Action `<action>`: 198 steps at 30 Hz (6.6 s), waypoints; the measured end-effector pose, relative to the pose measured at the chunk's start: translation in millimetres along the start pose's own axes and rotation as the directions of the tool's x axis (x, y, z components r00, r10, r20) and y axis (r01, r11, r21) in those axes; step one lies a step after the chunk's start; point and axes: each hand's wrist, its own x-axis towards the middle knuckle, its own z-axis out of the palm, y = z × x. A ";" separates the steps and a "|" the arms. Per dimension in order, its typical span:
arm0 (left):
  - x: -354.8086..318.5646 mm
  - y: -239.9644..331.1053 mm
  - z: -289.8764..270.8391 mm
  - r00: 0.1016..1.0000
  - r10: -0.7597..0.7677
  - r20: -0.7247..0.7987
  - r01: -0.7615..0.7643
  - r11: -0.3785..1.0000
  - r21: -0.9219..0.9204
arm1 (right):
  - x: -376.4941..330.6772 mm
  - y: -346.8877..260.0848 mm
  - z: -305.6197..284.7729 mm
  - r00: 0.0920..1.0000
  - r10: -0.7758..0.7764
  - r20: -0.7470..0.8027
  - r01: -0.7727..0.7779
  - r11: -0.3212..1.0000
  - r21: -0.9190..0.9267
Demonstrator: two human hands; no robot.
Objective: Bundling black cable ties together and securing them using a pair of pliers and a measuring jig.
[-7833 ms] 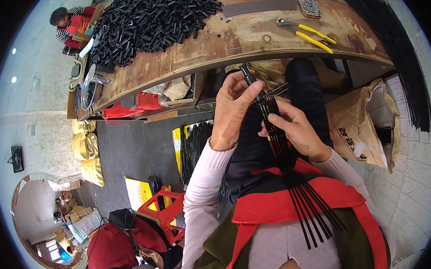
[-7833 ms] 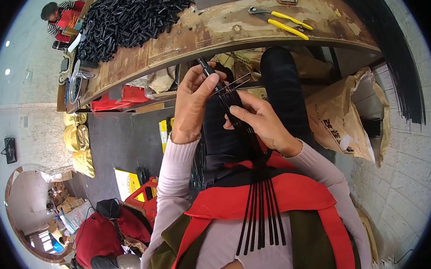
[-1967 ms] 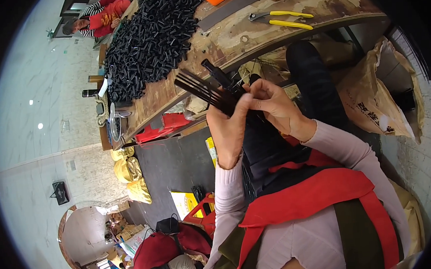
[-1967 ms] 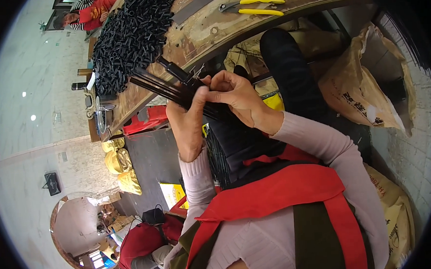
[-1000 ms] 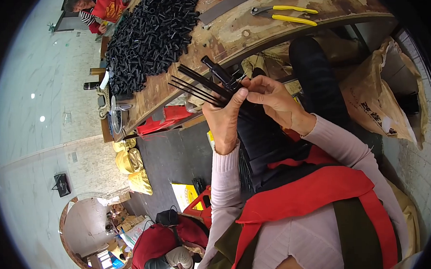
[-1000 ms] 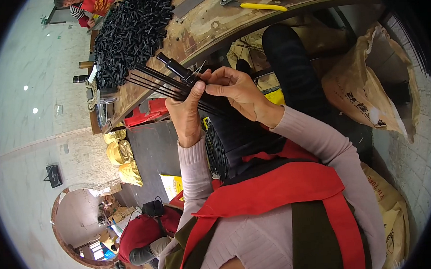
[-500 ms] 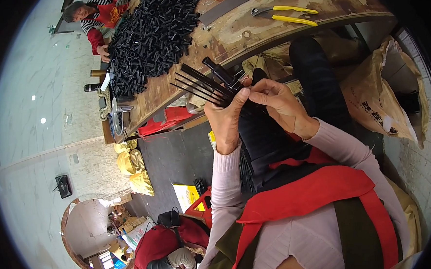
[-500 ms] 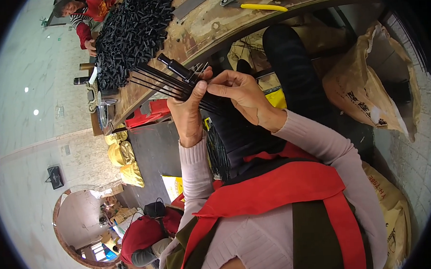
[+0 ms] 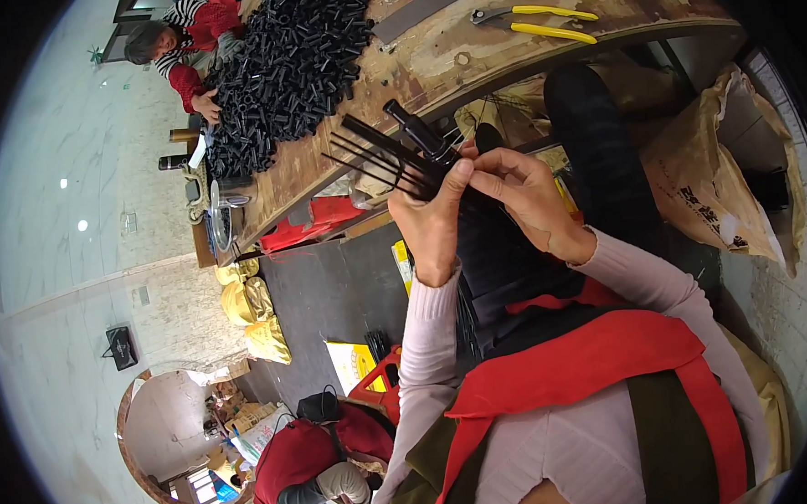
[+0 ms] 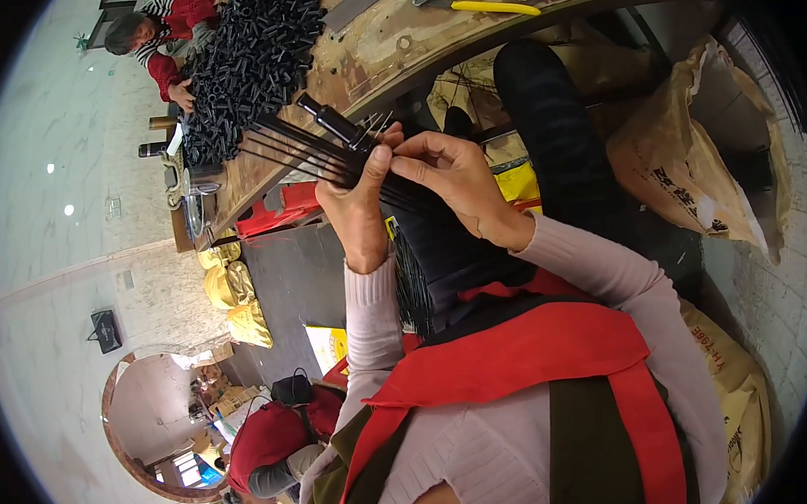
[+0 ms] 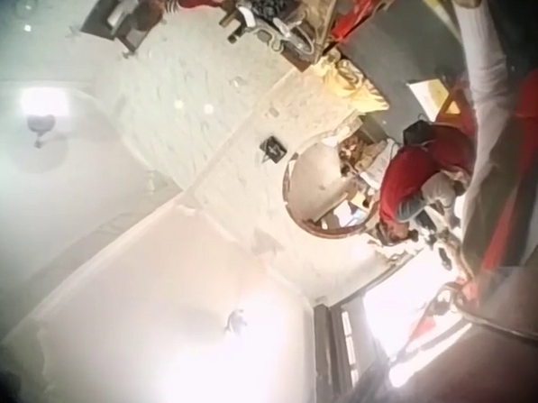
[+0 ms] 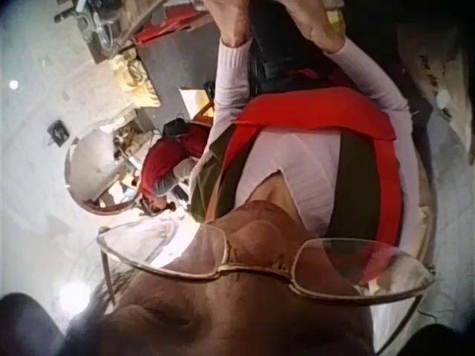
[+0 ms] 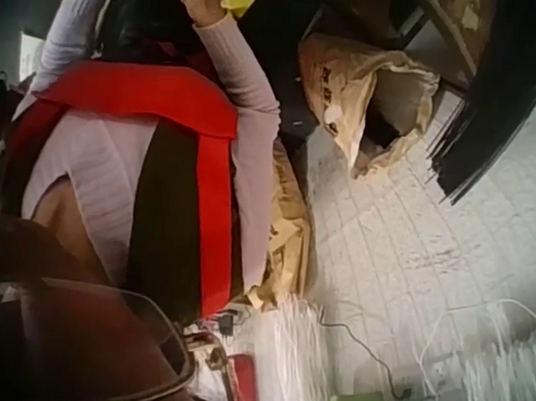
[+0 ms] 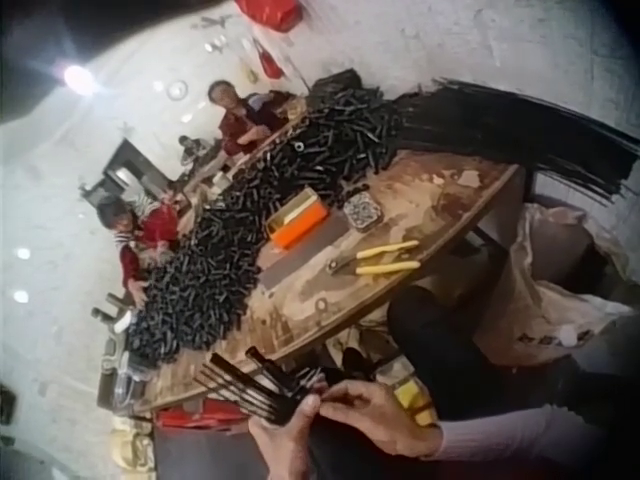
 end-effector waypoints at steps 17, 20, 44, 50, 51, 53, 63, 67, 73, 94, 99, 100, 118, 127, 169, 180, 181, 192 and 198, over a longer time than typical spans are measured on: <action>-2.7 2.4 2.9 0.999 -0.028 0.032 0.029 1.000 -0.013 | 2.9 -3.2 -7.3 0.988 0.136 0.076 -0.150 0.963 0.226; 5.8 3.8 -2.0 0.987 -0.040 0.153 0.048 0.998 -0.051 | -4.7 0.1 -0.8 0.997 0.076 -0.018 -0.073 0.988 0.137; -11.9 9.4 -13.3 0.948 -0.043 0.317 0.116 0.969 -0.217 | -26.4 6.5 16.9 0.973 -0.206 -0.100 0.209 0.978 0.017; -12.9 18.8 -13.1 0.963 0.006 0.269 -0.114 0.915 0.387 | -12.7 9.5 2.9 1.000 0.028 0.012 -0.028 0.999 0.024; -9.8 14.0 -14.8 0.963 0.025 0.268 -0.124 0.924 0.361 | -11.1 8.2 0.2 0.999 0.028 0.014 -0.029 0.999 0.023; -11.6 10.6 -14.8 0.967 0.032 0.254 -0.122 0.930 0.346 | -9.5 3.2 -5.5 0.957 0.222 0.187 -0.242 0.966 0.088; -17.1 12.0 1.9 0.981 -0.008 0.196 -0.033 0.977 0.209 | -3.3 -8.7 -13.9 0.895 0.308 0.323 -0.373 0.913 0.163; -13.3 19.6 3.9 0.972 -0.023 0.234 -0.020 0.984 0.178 | -10.9 -4.8 -6.3 0.946 0.254 0.199 -0.277 0.956 0.097; 18.3 4.5 -3.0 0.930 -0.008 0.368 -0.043 0.990 0.132 | 3.7 -65.0 -53.4 0.919 -0.068 0.389 0.384 0.380 -0.841; 9.1 -32.6 12.2 0.925 -0.234 0.299 0.365 0.766 -0.529 | 32.9 -164.8 -37.0 0.829 0.559 0.015 -0.341 0.526 -0.779; -12.1 -26.7 5.8 0.928 -0.229 0.293 0.347 0.818 -0.459 | -22.3 -154.2 -11.8 0.895 0.357 0.268 0.219 0.173 -0.960; -16.6 -24.2 4.8 0.930 -0.226 0.289 0.342 0.820 -0.459 | -27.7 -151.7 -7.1 0.893 0.358 0.273 0.223 0.174 -0.959; -41.0 -14.4 4.5 0.909 0.016 0.418 0.197 0.866 -0.460 | -45.9 -141.6 8.6 0.871 0.148 0.468 0.487 -0.383 -0.785; -43.9 -7.9 -6.7 0.798 -0.038 0.601 0.310 0.881 -0.357 | -51.0 -160.1 14.5 0.470 0.876 0.108 -0.481 0.356 -0.801; -16.5 -25.0 1.0 0.835 0.004 0.550 0.231 0.905 -0.358 | -48.8 -142.8 -9.9 0.693 0.713 0.106 -0.460 0.550 -0.697; -16.1 -33.6 3.4 0.792 0.045 0.609 0.323 0.815 -0.481 | -33.5 -170.5 6.2 0.658 0.752 -0.027 -0.463 0.376 -0.802; -16.7 -33.7 3.5 0.793 0.049 0.607 0.325 0.809 -0.489 | -32.9 -172.8 10.6 0.657 0.754 -0.028 -0.463 0.373 -0.804; -20.6 -35.3 -2.2 0.818 0.051 0.573 0.295 0.818 -0.494 | -44.0 -154.1 20.0 0.678 0.712 -0.183 -0.508 0.273 -0.817; -17.5 -30.3 4.9 0.829 0.037 0.558 0.282 0.834 -0.474 | -23.8 -191.1 40.2 0.630 0.752 -0.192 -0.434 0.136 -0.891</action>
